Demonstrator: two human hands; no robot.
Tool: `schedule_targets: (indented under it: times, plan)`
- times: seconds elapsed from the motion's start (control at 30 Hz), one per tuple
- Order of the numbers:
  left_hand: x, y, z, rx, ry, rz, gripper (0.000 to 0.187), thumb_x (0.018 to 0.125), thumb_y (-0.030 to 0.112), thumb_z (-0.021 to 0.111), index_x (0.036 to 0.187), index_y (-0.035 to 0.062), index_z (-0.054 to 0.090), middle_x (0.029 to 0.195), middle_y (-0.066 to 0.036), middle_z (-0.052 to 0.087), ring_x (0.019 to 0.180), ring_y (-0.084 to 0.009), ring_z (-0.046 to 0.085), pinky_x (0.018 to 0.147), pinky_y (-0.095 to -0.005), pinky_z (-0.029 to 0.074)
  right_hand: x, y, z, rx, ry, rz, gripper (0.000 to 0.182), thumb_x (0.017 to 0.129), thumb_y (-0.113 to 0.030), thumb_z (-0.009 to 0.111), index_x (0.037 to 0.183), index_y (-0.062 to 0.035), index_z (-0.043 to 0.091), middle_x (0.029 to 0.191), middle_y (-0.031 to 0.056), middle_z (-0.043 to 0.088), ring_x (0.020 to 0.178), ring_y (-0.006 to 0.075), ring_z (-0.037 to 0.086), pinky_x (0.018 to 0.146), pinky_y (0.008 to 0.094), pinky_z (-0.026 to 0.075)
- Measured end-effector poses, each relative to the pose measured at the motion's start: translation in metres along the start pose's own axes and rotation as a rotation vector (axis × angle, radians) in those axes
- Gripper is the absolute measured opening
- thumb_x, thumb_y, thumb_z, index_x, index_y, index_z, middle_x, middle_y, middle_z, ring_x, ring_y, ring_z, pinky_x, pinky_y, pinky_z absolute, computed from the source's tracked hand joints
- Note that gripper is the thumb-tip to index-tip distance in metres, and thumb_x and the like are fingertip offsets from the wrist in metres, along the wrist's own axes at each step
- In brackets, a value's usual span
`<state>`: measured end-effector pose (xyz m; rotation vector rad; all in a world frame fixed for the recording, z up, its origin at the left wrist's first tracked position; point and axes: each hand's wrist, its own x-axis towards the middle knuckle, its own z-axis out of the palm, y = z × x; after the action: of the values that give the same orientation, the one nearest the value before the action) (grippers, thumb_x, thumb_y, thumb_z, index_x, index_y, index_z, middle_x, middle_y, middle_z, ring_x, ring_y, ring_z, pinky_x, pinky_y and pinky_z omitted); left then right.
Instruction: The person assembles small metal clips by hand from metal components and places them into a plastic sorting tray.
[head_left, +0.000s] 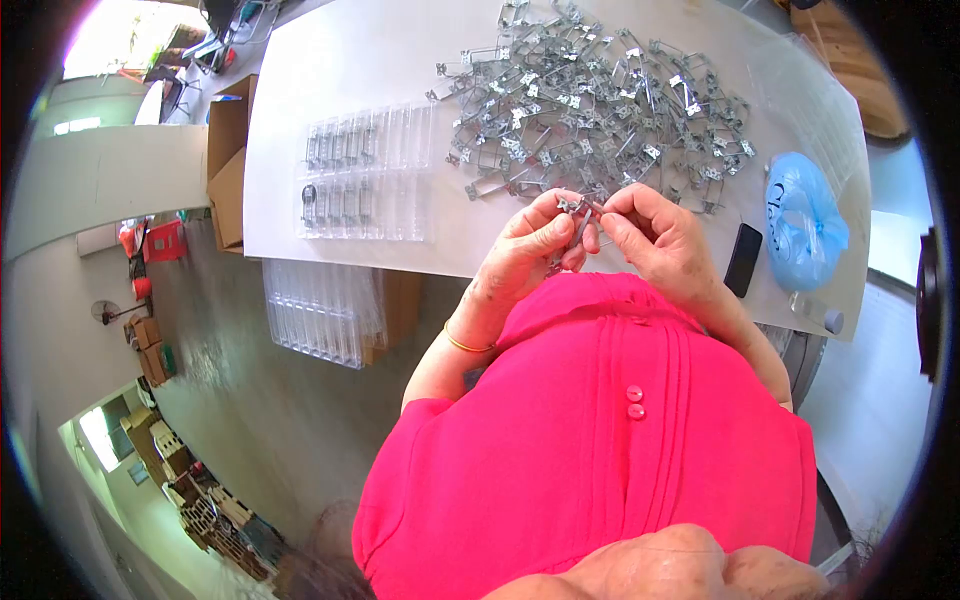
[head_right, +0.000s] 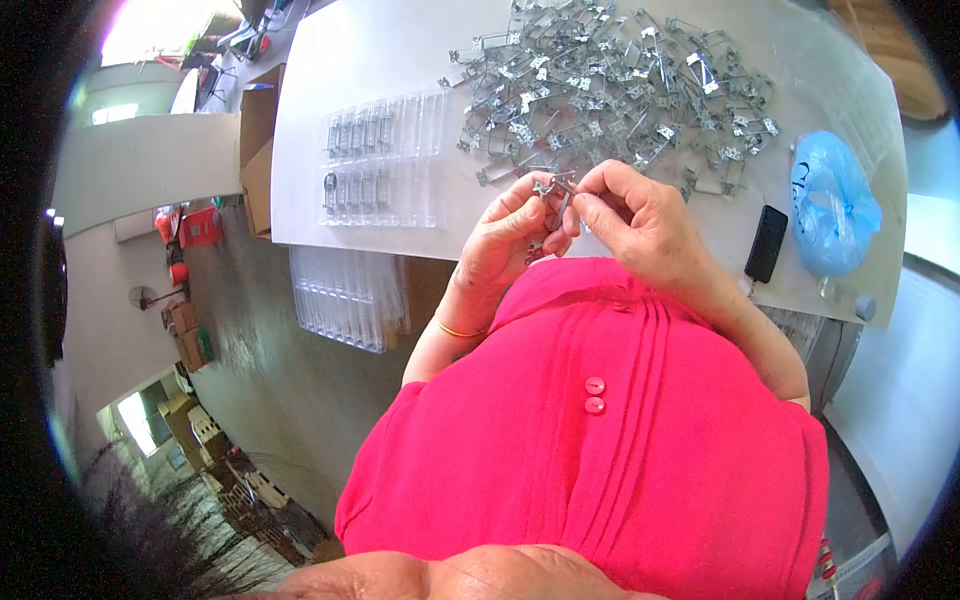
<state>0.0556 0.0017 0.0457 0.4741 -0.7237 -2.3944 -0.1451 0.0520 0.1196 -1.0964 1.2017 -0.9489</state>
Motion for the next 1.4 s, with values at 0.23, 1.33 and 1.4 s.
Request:
schedule_targets:
  times: [0.23,1.33,1.4]
  plan:
    - [-0.009,0.044,-0.026,0.080,-0.030,-0.055,0.033,0.099,0.027,0.062,0.125,0.0075,0.056,0.094,-0.011,0.063,0.069,-0.0096,0.050,0.065,-0.0246,0.044,0.019,-0.009,0.041,-0.067,0.116,0.011,0.005,0.099,-0.005,0.055,0.099,-0.0024,0.059,0.082,-0.0033,0.063,0.071,-0.0014,0.048,0.060,0.0181,0.039]
    - [-0.043,0.092,-0.044,1.207,-0.202,-0.078,0.032,0.092,0.024,0.067,0.111,0.0003,0.059,0.089,-0.005,0.061,0.082,-0.0110,0.055,0.074,-0.0299,0.047,0.036,0.002,0.091,-0.836,0.230,-0.223,0.018,0.096,-0.021,0.061,0.091,-0.0041,0.058,0.066,0.0175,0.062,0.060,0.0351,0.065,0.053,0.0415,0.046]
    - [-0.040,0.085,-0.039,1.184,-0.217,-0.040,0.033,0.092,0.025,0.067,0.111,0.0002,0.059,0.089,-0.006,0.062,0.082,-0.0117,0.055,0.073,-0.0304,0.047,0.033,-0.003,0.087,-0.798,0.238,-0.227,0.017,0.096,-0.019,0.060,0.090,-0.0040,0.056,0.066,0.0181,0.062,0.061,0.0377,0.064,0.053,0.0420,0.046]
